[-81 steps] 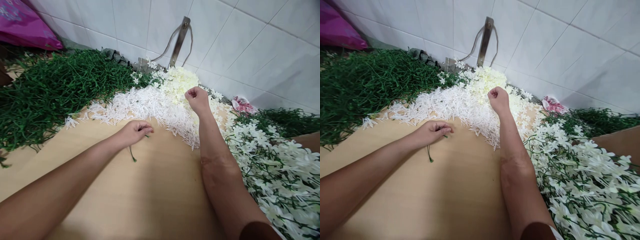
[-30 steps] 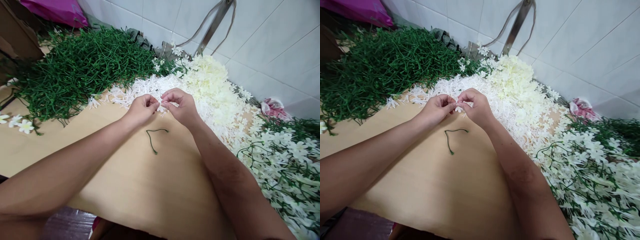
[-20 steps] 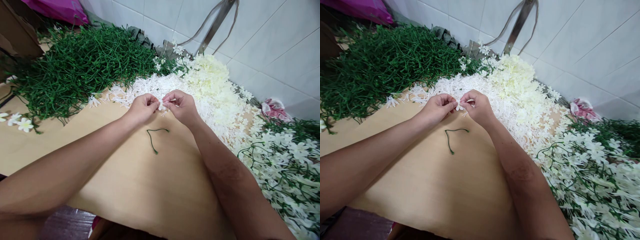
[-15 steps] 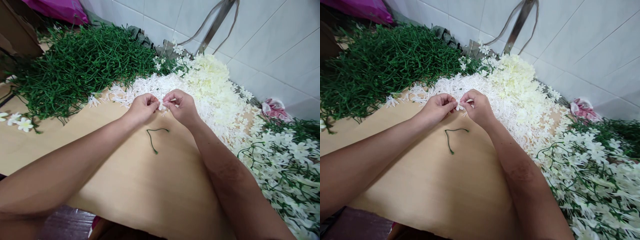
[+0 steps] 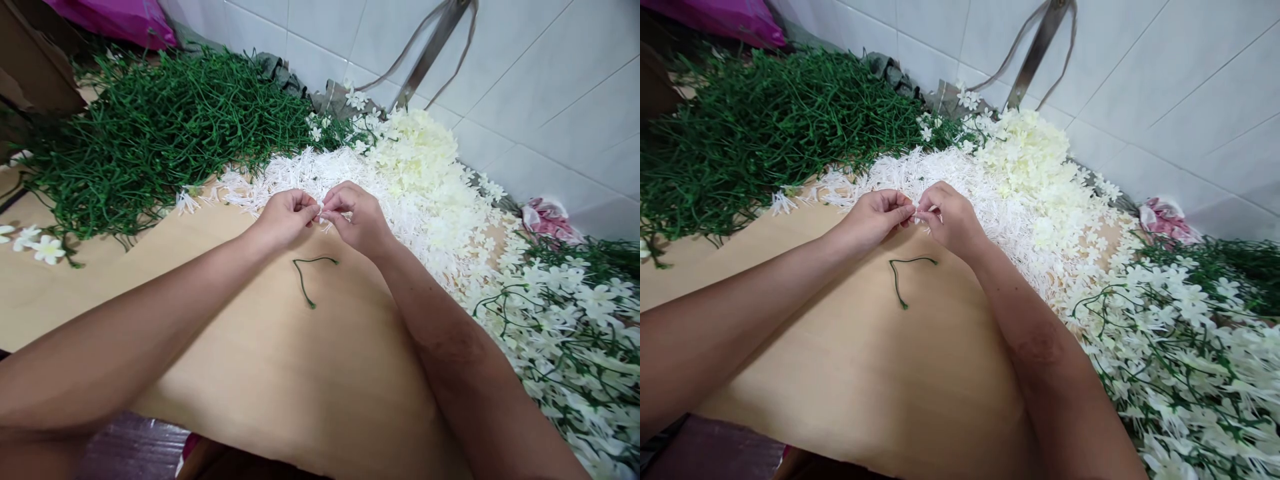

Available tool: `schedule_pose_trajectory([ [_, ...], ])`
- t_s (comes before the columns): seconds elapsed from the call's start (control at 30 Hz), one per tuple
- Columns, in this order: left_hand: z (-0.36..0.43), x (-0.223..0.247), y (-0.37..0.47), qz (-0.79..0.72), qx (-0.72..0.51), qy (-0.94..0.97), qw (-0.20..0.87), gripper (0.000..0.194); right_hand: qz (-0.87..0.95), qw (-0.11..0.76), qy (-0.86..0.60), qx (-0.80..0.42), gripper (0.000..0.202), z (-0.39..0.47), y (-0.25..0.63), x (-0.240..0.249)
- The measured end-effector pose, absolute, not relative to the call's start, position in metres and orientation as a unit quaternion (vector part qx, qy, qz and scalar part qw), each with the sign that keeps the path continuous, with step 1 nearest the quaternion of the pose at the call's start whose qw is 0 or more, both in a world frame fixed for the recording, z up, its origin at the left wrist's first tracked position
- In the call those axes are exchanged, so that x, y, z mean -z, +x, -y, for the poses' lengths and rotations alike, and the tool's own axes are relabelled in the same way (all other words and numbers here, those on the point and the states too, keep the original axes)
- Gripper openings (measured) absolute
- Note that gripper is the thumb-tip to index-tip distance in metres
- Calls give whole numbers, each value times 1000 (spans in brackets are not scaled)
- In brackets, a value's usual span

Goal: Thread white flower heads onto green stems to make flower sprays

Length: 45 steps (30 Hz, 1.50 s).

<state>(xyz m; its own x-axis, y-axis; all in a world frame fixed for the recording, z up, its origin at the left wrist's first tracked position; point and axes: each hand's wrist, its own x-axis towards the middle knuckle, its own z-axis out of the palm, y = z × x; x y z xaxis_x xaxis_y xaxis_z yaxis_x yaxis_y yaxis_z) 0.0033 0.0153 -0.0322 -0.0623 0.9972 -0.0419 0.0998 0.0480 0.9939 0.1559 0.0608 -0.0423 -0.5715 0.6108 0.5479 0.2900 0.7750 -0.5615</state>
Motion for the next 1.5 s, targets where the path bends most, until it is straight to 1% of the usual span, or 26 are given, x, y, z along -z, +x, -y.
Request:
schedule_pose_trajectory([
  [0.07,-14,31,3,-537,-482,498,481,15,823,381,-286,-309,10,-62,156,44],
  [0.17,-13,30,4,-523,-492,498,486,12,763,373,-310,-427,20,-63,157,44],
  [0.3,-15,33,4,-503,-503,513,480,7,735,375,-329,-458,29,-65,158,40],
  [0.4,-16,38,3,-506,-487,556,444,5,720,395,-328,-467,35,-69,161,38],
  [0.47,-14,41,1,-510,-430,630,397,6,707,407,-319,-482,37,-72,165,37],
  [0.57,-6,41,0,-463,-265,789,304,13,677,408,-305,-531,39,-76,172,37],
  [0.63,0,40,1,-416,-178,855,253,13,653,399,-295,-573,42,-77,175,37],
  [0.73,3,40,3,-406,-139,876,220,5,629,379,-277,-620,45,-77,177,38],
  [0.83,0,43,2,-443,-171,846,244,7,612,366,-274,-645,40,-75,176,39],
  [0.93,-9,46,-1,-492,-273,754,339,5,597,357,-279,-662,39,-73,175,40],
  [1.0,-15,47,-4,-514,-350,669,407,7,595,348,-280,-669,38,-73,175,41],
  [1.1,-22,45,-8,-536,-420,569,462,11,589,337,-293,-674,37,-73,174,44],
  [1.23,-25,44,-9,-531,-444,539,480,13,564,343,-320,-679,40,-72,170,50],
  [1.5,-23,46,-7,-527,-457,529,483,10,563,353,-325,-673,41,-72,167,55],
])
